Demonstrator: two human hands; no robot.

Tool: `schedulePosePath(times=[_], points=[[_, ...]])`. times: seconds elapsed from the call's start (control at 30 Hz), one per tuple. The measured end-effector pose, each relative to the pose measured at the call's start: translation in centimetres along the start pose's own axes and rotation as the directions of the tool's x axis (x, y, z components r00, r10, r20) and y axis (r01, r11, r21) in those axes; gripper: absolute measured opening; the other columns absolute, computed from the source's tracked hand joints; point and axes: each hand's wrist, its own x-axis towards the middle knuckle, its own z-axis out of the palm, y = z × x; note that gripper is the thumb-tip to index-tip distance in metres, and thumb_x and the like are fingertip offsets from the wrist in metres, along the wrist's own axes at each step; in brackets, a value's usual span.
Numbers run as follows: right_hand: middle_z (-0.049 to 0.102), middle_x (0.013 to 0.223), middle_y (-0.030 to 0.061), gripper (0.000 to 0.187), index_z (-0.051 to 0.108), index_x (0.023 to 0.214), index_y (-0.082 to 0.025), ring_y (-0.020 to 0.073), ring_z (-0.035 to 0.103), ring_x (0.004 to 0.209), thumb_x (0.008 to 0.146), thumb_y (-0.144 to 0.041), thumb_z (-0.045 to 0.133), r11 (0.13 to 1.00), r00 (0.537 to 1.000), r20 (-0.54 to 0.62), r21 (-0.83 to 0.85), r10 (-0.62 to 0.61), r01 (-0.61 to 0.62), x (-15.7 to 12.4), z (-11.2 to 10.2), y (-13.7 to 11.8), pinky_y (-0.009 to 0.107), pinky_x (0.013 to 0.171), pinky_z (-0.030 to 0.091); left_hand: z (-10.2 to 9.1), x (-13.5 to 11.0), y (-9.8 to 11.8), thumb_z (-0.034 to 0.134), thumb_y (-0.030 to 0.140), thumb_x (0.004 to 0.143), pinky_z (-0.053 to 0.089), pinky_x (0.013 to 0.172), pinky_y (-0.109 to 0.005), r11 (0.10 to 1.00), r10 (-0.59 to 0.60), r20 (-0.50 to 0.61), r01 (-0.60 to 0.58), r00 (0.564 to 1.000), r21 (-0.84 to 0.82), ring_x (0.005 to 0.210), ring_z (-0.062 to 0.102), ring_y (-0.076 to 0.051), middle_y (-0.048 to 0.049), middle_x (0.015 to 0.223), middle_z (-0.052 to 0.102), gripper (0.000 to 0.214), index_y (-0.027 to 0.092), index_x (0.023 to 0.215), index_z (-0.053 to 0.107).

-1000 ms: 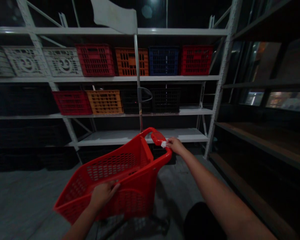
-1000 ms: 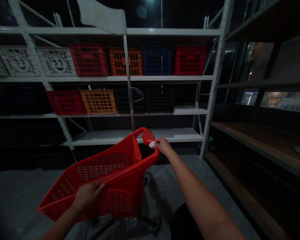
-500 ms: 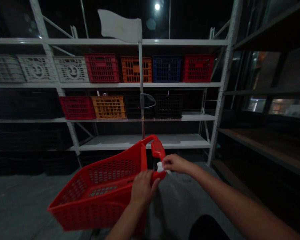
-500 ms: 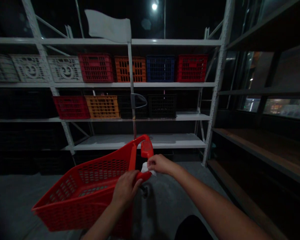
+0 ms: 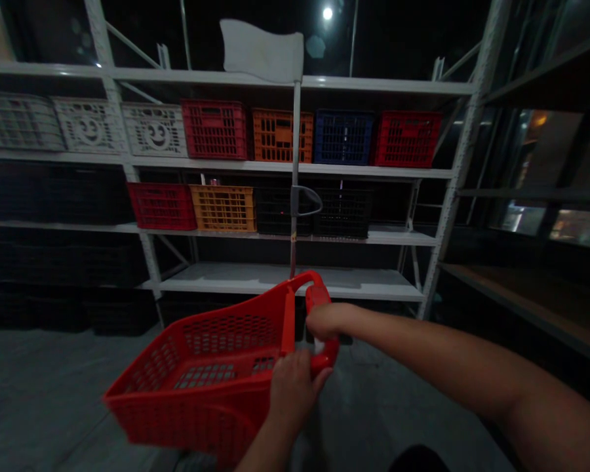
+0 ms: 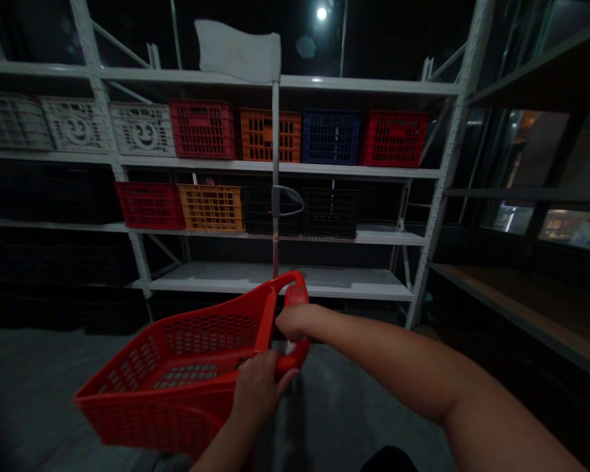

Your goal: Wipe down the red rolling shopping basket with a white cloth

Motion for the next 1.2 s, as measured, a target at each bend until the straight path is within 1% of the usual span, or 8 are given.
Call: schedulePosePath(times=[0.1,0.13,0.33,0.47,0.63,0.9,1.0,1.2], points=[[0.042,0.03,-0.0063,0.028,0.052,0.032,-0.02,0.0112,0.044,0.042,0.04,-0.001,0.071,0.995,0.911,0.413,-0.084,-0.008,0.047,-0.2,0.1,-0.8,0.024,0.048,0.034,0.2,-0.1,0.2,0.043,0.057,0.078,0.04,0.063,-0.033,1.0,-0.003,-0.044,0.002,0.999,-0.018,0.069,0.058,-0.022,-0.0077,0.072,0.063,0.04,0.019,0.079,0.057],[0.04,0.03,-0.007,0.029,0.051,0.032,-0.02,0.0109,0.044,0.042,0.04,-0.002,0.072,0.99,0.885,0.465,-0.12,-0.01,0.074,-0.3,0.0,-1.0,0.024,0.049,0.034,0.3,-0.2,0.3,0.044,0.056,0.078,0.041,0.064,-0.033,0.999,-0.007,-0.049,0.005,0.999,-0.033,0.069,0.058,-0.021,-0.0075,0.073,0.063,0.039,0.019,0.08,0.057],[0.057,0.056,0.0005,0.017,0.059,0.052,-0.017,0.0146,0.052,0.056,0.057,-0.002,0.063,0.942,0.972,0.132,-0.25,-0.195,0.224,-0.3,-3.0,-0.6,0.025,0.057,0.038,0.3,-0.7,-0.1,0.047,0.056,0.076,0.042,0.065,-0.034,0.997,-0.008,-0.053,0.004,0.999,-0.075,0.07,0.057,-0.021,-0.0073,0.075,0.063,0.038,0.02,0.079,0.056],[0.062,0.08,0.0047,0.012,0.064,0.078,-0.016,0.015,0.054,0.071,0.073,-0.01,0.054,0.972,0.985,-0.084,-0.19,-0.154,0.136,0.7,-5.5,0.9,0.025,0.065,0.037,0.0,-1.2,-0.8,0.045,0.056,0.076,0.042,0.066,-0.035,0.998,0.001,-0.064,-0.005,0.998,-0.063,0.071,0.057,-0.021,-0.0082,0.075,0.063,0.038,0.02,0.08,0.056],[0.06,0.065,-0.0021,0.005,0.063,0.072,-0.017,0.0108,0.051,0.059,0.07,-0.013,0.061,0.998,0.999,0.044,-0.053,0.02,-0.018,1.8,-3.5,2.8,0.02,0.055,0.033,-0.5,-1.7,-1.6,0.045,0.059,0.074,0.042,0.065,-0.035,0.998,0.013,-0.067,-0.017,0.998,-0.062,0.07,0.057,-0.022,-0.0087,0.075,0.063,0.04,0.021,0.08,0.056],[0.062,0.081,0.0111,0.018,0.062,0.078,-0.012,0.0192,0.056,0.076,0.08,-0.011,0.044,0.974,0.957,-0.221,-0.084,0.187,-0.21,3.8,-1.8,5.3,0.027,0.065,0.035,-1.1,-2.7,-2.6,0.046,0.059,0.072,0.042,0.063,-0.033,0.999,0.048,-0.095,-0.05,0.994,-0.009,0.066,0.056,-0.02,-0.0068,0.069,0.061,0.04,0.021,0.076,0.057],[0.062,0.08,0.0079,0.014,0.061,0.077,-0.014,0.0171,0.055,0.074,0.079,-0.013,0.047,0.986,0.973,-0.191,-0.076,0.129,-0.146,1.4,-1.4,3.6,0.025,0.065,0.036,-1.0,-2.8,-3.1,0.046,0.061,0.071,0.042,0.062,-0.032,0.997,0.072,-0.094,-0.071,0.993,0.011,0.065,0.056,-0.02,-0.0066,0.069,0.061,0.042,0.021,0.074,0.057],[0.057,0.08,0.0013,0.008,0.056,0.079,-0.018,0.0127,0.051,0.072,0.081,-0.017,0.049,0.97,0.964,-0.115,0.022,-0.239,0.243,-5.1,0.0,0.7,0.021,0.067,0.036,-1.4,-2.6,-4.0,0.046,0.061,0.072,0.043,0.066,-0.032,0.996,0.074,-0.08,-0.078,0.994,-0.041,0.068,0.058,-0.02,-0.007,0.07,0.063,0.043,0.02,0.076,0.057]])
